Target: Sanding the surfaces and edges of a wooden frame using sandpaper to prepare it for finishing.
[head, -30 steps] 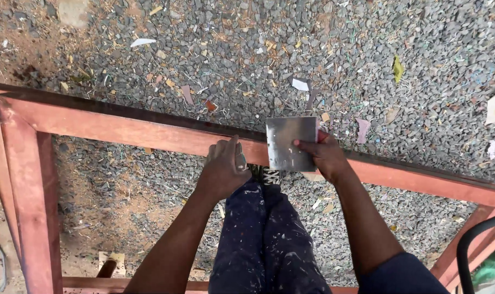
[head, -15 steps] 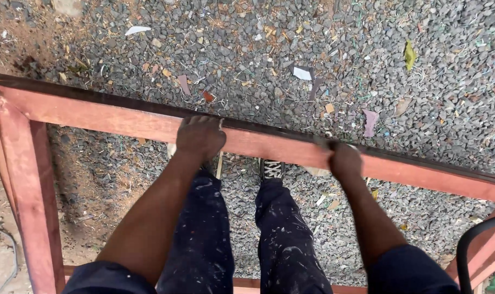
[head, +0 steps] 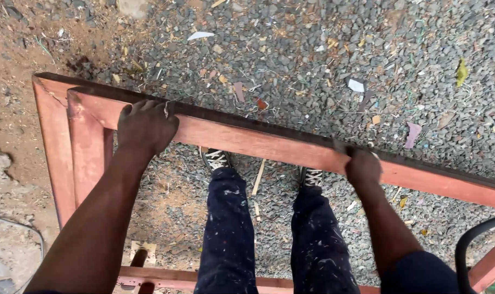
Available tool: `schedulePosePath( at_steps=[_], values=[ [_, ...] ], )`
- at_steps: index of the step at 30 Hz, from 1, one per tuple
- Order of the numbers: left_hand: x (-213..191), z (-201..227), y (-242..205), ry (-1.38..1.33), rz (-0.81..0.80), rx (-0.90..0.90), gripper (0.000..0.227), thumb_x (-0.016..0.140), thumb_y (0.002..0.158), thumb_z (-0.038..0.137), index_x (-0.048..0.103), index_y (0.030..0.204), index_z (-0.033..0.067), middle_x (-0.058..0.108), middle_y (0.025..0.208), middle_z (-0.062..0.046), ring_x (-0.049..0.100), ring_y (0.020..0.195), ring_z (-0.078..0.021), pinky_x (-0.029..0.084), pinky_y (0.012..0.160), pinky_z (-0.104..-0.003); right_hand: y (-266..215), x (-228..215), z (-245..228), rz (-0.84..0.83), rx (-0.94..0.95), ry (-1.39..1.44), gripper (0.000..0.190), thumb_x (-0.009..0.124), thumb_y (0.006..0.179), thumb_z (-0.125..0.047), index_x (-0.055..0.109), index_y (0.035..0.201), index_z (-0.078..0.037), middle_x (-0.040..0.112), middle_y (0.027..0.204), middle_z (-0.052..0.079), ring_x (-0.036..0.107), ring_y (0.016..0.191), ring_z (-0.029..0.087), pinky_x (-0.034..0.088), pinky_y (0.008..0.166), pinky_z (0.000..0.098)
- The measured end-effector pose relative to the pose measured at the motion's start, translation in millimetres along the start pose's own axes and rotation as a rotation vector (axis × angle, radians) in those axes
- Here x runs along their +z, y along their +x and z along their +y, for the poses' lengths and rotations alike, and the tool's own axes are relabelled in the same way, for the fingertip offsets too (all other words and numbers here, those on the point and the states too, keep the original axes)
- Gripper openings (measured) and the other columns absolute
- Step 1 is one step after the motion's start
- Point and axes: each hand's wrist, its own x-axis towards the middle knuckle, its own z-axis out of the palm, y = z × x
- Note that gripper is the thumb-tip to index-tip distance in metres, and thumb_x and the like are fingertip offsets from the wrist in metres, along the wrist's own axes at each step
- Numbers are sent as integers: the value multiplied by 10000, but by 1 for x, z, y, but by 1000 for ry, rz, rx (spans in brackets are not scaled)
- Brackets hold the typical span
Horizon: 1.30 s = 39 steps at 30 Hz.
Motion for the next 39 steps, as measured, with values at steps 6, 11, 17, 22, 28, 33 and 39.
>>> schedulePosePath(
  at_steps=[6, 11, 17, 22, 28, 33, 39],
  values=[
    [-4, -66, 4, 29, 148, 123, 558, 275, 1036, 360, 665, 1355, 122, 661, 1359, -95, 558, 1349, -301, 414, 1099, -488, -46, -102, -389, 164, -613, 301, 437, 592, 878, -138, 683, 1305, -166, 748, 1101, 119, 710, 1106, 307, 556, 974, 438],
    [-2, -128, 30, 14, 292, 106, 498, 351, 1031, 379, 711, 1298, 163, 683, 1342, -38, 573, 1328, -265, 437, 1080, -466, -23, -71, -286, -12, -440, 249, 448, 536, 912, -135, 602, 1355, -131, 700, 1163, 193, 660, 1155, 399, 513, 1012, 531],
    [86, -198, 79, -1585, 183, -167, 405, 452, 832, 146, 564, 1215, 82, 569, 1139, -43, 578, 1145, -223, 466, 1045, -362, -34, -81, -200, -59, -122, 42, 592, 483, 898, -91, 616, 1448, -267, 765, 1163, 156, 720, 1115, 385, 567, 971, 536],
    [-14, -147, -19, -2524, 248, -468, 386, 526, 597, 135, 607, 964, 44, 610, 911, -62, 653, 896, -250, 505, 841, -253, -53, -140, -458, -46, -398, 251, 472, 451, 946, -67, 626, 1385, -55, 732, 1152, 269, 698, 1111, 471, 547, 996, 536],
    [22, -150, -8, -2665, 395, -457, 305, 599, 639, 129, 709, 918, 76, 666, 895, -61, 673, 799, -264, 525, 817, -386, -80, -195, -522, -131, -607, 437, 505, 446, 948, -278, 586, 1424, -372, 768, 1185, -17, 707, 1162, 301, 512, 1012, 474],
    [147, -161, 52, -2640, 524, -494, 97, 645, 712, 79, 595, 793, 102, 651, 813, -75, 674, 759, -252, 539, 761, -382, -53, -150, -312, -160, -226, 188, 533, 458, 995, -485, 655, 1397, -195, 717, 1285, 139, 663, 1199, 406, 531, 991, 580],
    [31, -138, -4, -2759, 413, 3, 554, 525, 753, 106, 627, 1273, -52, 679, 1243, -174, 652, 1213, -270, 520, 1080, -403, -47, -136, -330, -179, -262, 220, 717, 278, 1040, -644, 652, 1381, -136, 737, 1197, 216, 661, 1189, 433, 509, 1024, 554]
  ],
)
